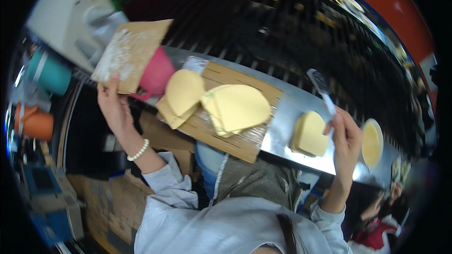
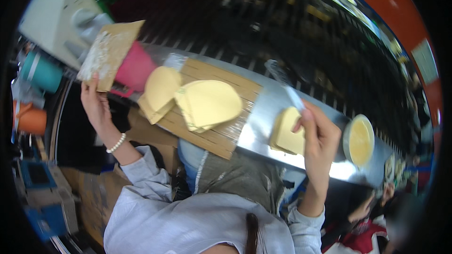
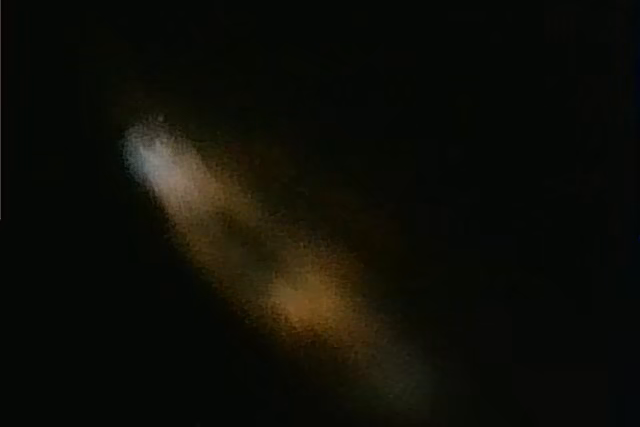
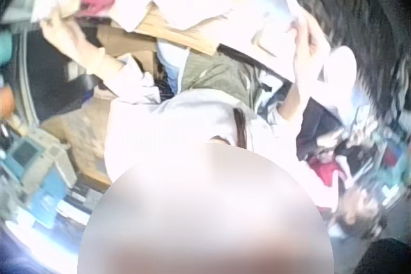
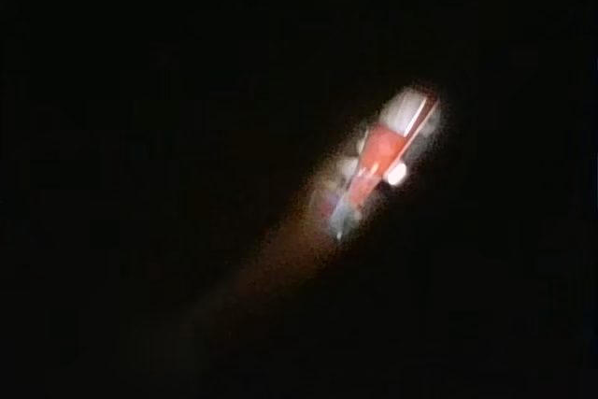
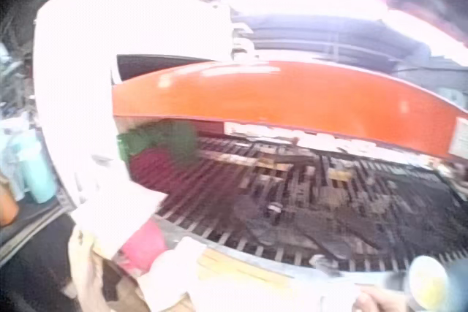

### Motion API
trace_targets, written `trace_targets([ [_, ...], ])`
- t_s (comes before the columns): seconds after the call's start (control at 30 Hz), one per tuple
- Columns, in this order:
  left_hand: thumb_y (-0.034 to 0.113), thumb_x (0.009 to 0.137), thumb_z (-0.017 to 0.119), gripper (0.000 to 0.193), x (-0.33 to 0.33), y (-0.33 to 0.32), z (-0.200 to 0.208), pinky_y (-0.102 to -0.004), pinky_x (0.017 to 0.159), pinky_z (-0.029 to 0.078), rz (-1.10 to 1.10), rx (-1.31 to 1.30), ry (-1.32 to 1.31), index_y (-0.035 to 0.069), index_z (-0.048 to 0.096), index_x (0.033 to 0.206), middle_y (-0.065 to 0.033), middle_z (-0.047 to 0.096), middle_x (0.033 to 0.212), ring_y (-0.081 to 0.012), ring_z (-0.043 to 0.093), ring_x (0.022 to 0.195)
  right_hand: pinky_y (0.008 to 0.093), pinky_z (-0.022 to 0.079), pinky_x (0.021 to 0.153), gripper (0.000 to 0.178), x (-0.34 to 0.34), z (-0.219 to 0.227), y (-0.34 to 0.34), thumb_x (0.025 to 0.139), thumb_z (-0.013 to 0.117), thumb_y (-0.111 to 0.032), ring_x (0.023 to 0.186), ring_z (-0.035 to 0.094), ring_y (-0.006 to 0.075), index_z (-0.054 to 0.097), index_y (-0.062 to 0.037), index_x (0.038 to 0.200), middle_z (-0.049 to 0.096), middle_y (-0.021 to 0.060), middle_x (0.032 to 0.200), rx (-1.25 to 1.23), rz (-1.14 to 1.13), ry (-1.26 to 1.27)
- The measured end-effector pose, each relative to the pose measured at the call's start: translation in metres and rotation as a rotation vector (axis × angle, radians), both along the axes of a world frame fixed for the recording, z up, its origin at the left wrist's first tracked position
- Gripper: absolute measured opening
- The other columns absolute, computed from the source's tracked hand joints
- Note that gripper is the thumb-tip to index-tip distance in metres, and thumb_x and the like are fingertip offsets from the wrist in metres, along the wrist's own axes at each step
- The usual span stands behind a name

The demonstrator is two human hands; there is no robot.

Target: The person retrieves a stack of yellow semi-circular pads from a conveyor belt, separates them, and applies a yellow liquid to their surfaces using a brush. The person repeatedly dips the brush into a container and coats each pad before stacking them.

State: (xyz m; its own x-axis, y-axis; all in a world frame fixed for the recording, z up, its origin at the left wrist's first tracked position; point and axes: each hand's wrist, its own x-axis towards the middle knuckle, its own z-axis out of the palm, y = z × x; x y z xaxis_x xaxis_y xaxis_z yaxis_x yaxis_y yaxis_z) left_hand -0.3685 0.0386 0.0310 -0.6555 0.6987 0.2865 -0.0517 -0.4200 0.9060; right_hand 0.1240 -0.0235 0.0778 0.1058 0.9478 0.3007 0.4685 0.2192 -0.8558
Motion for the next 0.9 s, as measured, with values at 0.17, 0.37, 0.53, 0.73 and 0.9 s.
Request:
trace_targets([
  [0.17, 0.015, 0.093, 0.080, 0.065, -0.028, 0.043, -0.032, -0.0416, 0.096, 0.058, 0.197, -0.074, 0.207, -0.002, 0.044, 0.145, -0.0203, 0.055, 0.139, -0.0287, 0.064, 0.117, 0.0198, 0.021, 0.048, 0.039, 0.015, 0.000, -0.019, 0.113, 0.048, -0.029, 0.051, 0.030, -0.0006, 0.069, 0.0004, 0.128, 0.057, -0.0043, 0.066, -0.130, 0.032, 0.218],
  [0.37, 0.037, 0.094, 0.079, 0.064, -0.057, 0.051, -0.035, -0.0360, 0.064, 0.067, 0.421, -0.279, 0.697, -0.014, 0.056, 0.126, -0.0275, 0.064, 0.117, -0.0285, 0.073, 0.089, 0.0189, 0.022, 0.049, 0.041, 0.050, -0.008, -0.052, 0.113, 0.048, -0.032, 0.051, 0.029, -0.0009, 0.069, 0.0011, 0.125, 0.052, -0.0049, 0.067, -0.242, -0.005, 0.436],
  [0.53, 0.048, 0.109, 0.049, 0.055, -0.080, 0.048, -0.024, -0.0355, 0.068, 0.059, 0.581, -0.560, 1.025, 0.000, 0.068, 0.130, -0.0166, 0.076, 0.117, -0.0247, 0.077, 0.080, 0.0181, 0.026, 0.054, 0.035, 0.132, -0.014, -0.102, 0.111, 0.054, -0.031, 0.059, 0.037, -0.0011, 0.073, -0.0027, 0.120, 0.056, -0.0077, 0.074, 0.034, -0.555, 0.218],
  [0.73, 0.060, 0.107, 0.041, 0.064, -0.068, 0.045, 0.000, -0.0517, 0.092, 0.054, 0.838, -0.740, 1.180, 0.010, 0.074, 0.129, -0.0203, 0.072, 0.127, -0.0435, 0.068, 0.111, 0.0327, 0.043, 0.079, 0.019, 0.231, -0.027, -0.145, 0.101, 0.067, -0.020, 0.076, 0.062, 0.0220, 0.080, -0.0130, 0.113, 0.069, 0.0085, 0.089, 0.061, -1.063, -0.718],
  [0.9, 0.081, 0.091, 0.048, 0.083, -0.063, 0.050, 0.021, -0.0453, 0.104, 0.047, 0.703, -0.886, 1.081, 0.012, 0.074, 0.130, -0.0124, 0.074, 0.126, -0.0381, 0.065, 0.120, 0.0394, 0.044, 0.085, 0.013, 0.277, -0.068, -0.141, 0.093, 0.073, -0.019, 0.088, 0.066, 0.0254, 0.082, -0.0166, 0.103, 0.070, 0.0052, 0.096, 0.025, -1.060, -1.035],
])
